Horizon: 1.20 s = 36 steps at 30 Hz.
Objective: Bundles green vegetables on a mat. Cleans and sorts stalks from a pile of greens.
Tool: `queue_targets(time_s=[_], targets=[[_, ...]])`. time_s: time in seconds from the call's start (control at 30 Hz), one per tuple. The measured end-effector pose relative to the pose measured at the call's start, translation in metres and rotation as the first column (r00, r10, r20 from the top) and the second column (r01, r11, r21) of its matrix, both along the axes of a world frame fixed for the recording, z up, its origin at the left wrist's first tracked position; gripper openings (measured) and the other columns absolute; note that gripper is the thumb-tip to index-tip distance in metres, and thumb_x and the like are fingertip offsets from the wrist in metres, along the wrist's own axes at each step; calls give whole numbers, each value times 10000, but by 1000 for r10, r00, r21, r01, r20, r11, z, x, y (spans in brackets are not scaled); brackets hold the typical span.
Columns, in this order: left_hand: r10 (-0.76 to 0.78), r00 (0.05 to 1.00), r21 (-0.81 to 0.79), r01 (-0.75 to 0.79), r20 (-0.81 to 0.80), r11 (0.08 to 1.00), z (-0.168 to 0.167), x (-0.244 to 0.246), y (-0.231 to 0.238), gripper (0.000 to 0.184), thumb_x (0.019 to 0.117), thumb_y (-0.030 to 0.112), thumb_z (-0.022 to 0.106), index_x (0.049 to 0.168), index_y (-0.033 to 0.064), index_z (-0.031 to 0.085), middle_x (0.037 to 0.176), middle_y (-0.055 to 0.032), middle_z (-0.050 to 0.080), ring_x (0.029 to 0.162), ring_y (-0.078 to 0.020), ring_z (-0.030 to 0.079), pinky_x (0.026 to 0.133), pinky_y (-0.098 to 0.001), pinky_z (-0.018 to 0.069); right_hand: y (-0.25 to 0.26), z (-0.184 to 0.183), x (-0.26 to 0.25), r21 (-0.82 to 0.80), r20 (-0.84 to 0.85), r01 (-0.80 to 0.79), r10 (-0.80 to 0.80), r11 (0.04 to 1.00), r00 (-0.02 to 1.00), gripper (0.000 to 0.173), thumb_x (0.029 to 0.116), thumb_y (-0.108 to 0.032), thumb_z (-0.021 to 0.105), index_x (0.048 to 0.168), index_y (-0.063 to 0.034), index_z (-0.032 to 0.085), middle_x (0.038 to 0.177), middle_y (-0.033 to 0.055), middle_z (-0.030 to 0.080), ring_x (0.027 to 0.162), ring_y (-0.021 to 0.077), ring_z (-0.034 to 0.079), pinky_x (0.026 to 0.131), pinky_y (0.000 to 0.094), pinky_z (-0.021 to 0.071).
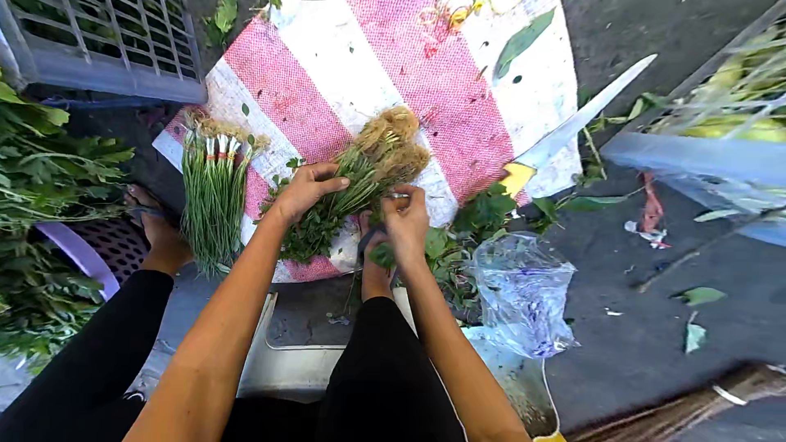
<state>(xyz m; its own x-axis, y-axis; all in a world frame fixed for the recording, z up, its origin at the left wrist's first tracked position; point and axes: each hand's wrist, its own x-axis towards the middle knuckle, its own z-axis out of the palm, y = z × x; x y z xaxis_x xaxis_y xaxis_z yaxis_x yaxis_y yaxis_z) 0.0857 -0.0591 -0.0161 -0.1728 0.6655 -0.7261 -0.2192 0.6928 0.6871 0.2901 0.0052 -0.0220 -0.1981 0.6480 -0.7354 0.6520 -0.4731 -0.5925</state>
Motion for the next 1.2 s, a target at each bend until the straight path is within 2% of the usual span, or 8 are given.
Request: queue_targets(time_s=[0.2, 0.47, 0.63, 0.7, 0.77, 0.9, 0.97, 1.2], targets=[[-36, 997, 30, 34, 73, 999, 2, 13, -4, 249, 1010, 114, 630, 1214, -19, 679, 1128, -85, 696, 1026, -92, 640, 951, -309, 522, 10, 6, -2, -122, -194, 50, -73, 991, 978, 487, 968, -324, 708, 1374, -143, 510, 1152, 81, 633, 777, 175, 629, 612, 340, 535], [36, 974, -79, -19, 222, 997, 7, -1, -8, 397, 1096, 277, 426, 1394, 87, 606, 1344, -76, 652, 1200, -171, 625, 965, -398, 526, 11, -28, -9, 48, -100, 91, -86, 995, 991, 305, 963, -239, 671, 1178, -44, 577, 870, 50, 589, 600, 117, 535, 541, 311, 481], [4, 1000, -22, -4, -10, 1000, 13, 3, -8, 371, 1106, 184, 391, 1388, 66, 601, 1292, -99, 691, 1124, -182, 687, 919, -393, 566, -4, -11, 1, 194, 70, 56, -71, 979, 995, 523, 989, -285, 650, 1407, -90, 405, 1100, 120, 561, 657, 196, 564, 581, 401, 517], [-18, 936, -6, 17, -350, 1000, 13, 6, -3, 324, 1088, 134, 433, 1320, 75, 652, 1231, -90, 712, 1045, -177, 714, 905, -400, 588, -5, -4, -2, 457, 135, -124, 69, 881, 988, 415, 999, -191, 574, 1358, -14, 464, 1130, 162, 579, 774, 210, 603, 662, 393, 533], [-26, 794, 4, 36, -607, 999, 6, 6, 3, 322, 1034, 83, 472, 1262, 91, 699, 1222, -94, 703, 1111, -211, 675, 976, -437, 530, 1, 0, -10, 712, 210, -369, 319, 598, 924, 304, 967, -96, 565, 1246, 15, 617, 1196, 219, 623, 1069, 343, 619, 876, 469, 531], [-76, 723, -8, 96, -687, 995, -12, 2, 21, 371, 1013, 33, 458, 1315, 86, 666, 1295, -127, 657, 1207, -268, 620, 1034, -439, 489, 14, 0, -48, 715, 392, -661, 654, 226, 647, 451, 938, -56, 588, 1360, -202, 654, 1553, 165, 482, 1474, 496, 333, 1130, 771, 216], [-161, 698, -45, 182, -697, 982, -15, 1, 28, 352, 1026, 78, 477, 1318, 102, 671, 1293, -107, 676, 1240, -272, 616, 1047, -459, 483, 18, -9, -48, 670, 426, -721, 702, 179, 570, 367, 928, -48, 611, 1268, -154, 697, 1537, 139, 503, 1492, 457, 324, 1143, 791, 131], [-490, 587, -254, 441, -644, 861, -21, 16, 40, 485, 976, 363, 683, 1393, 127, 609, 1296, -141, 656, 1172, -357, 639, 935, -608, 484, 7, -32, 29, 626, 418, -692, 594, 361, 687, 243, 895, -91, 621, 1110, -109, 734, 1330, 161, 617, 1360, 446, 458, 1060, 712, 322]])
